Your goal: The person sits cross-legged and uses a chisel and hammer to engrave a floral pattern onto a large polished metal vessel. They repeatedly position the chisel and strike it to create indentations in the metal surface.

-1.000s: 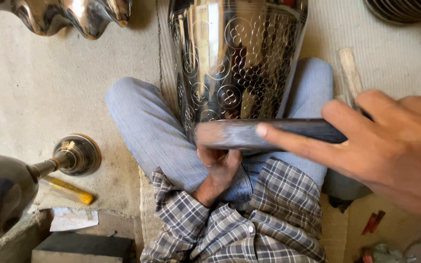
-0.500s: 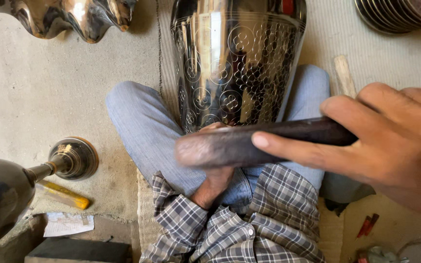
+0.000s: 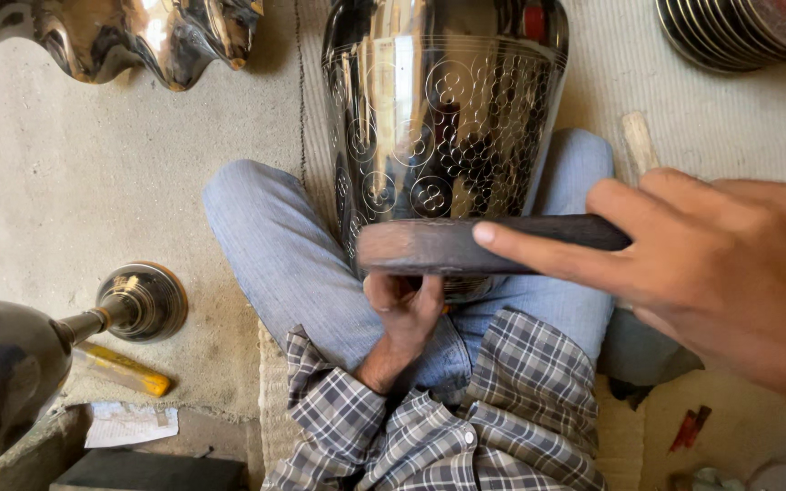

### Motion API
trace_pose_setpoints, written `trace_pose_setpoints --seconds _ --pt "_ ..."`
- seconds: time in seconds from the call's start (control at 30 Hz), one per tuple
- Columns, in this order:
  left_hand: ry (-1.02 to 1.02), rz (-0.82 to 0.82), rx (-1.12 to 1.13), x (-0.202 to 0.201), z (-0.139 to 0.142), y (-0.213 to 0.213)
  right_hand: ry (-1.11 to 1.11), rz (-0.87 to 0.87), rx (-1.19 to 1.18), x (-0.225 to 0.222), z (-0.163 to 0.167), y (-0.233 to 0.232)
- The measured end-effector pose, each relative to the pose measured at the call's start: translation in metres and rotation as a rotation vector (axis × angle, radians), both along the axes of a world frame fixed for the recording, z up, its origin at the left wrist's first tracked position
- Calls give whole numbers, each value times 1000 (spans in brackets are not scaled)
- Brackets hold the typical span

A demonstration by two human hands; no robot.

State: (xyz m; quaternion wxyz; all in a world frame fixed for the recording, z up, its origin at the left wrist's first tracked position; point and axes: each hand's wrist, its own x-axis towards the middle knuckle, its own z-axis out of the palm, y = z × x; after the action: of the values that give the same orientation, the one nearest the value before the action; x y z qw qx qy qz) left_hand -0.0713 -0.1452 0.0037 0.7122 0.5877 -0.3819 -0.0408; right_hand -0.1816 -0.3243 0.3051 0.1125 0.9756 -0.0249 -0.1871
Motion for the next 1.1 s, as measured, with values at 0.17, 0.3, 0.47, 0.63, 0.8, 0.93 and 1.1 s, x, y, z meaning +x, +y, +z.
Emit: trace_pose_setpoints --seconds 0.17,0.3,0.47,0.63,0.8,0.93,1.1 --pt "168 -108 -38 8 6 -5 224 -131 -21 -9 -6 -2" --pt "314 -237 -31 29 35 -18 62 -398 71 -35 -25 -6" --pt "131 -534 200 62 70 -33 -466 -615 291 -81 -70 9" --pt "-298 -737 285 77 79 -54 -691 -858 443 -116 -134 46" --pt "-355 -947 246 92 87 -65 -808 -778 267 -145 -165 66" --pt "-269 -1173 259 96 94 -79 -955 -933 377 -156 -167 77" --pt "-277 -1252 439 97 102 -85 -1212 -964 649 -158 -165 84"
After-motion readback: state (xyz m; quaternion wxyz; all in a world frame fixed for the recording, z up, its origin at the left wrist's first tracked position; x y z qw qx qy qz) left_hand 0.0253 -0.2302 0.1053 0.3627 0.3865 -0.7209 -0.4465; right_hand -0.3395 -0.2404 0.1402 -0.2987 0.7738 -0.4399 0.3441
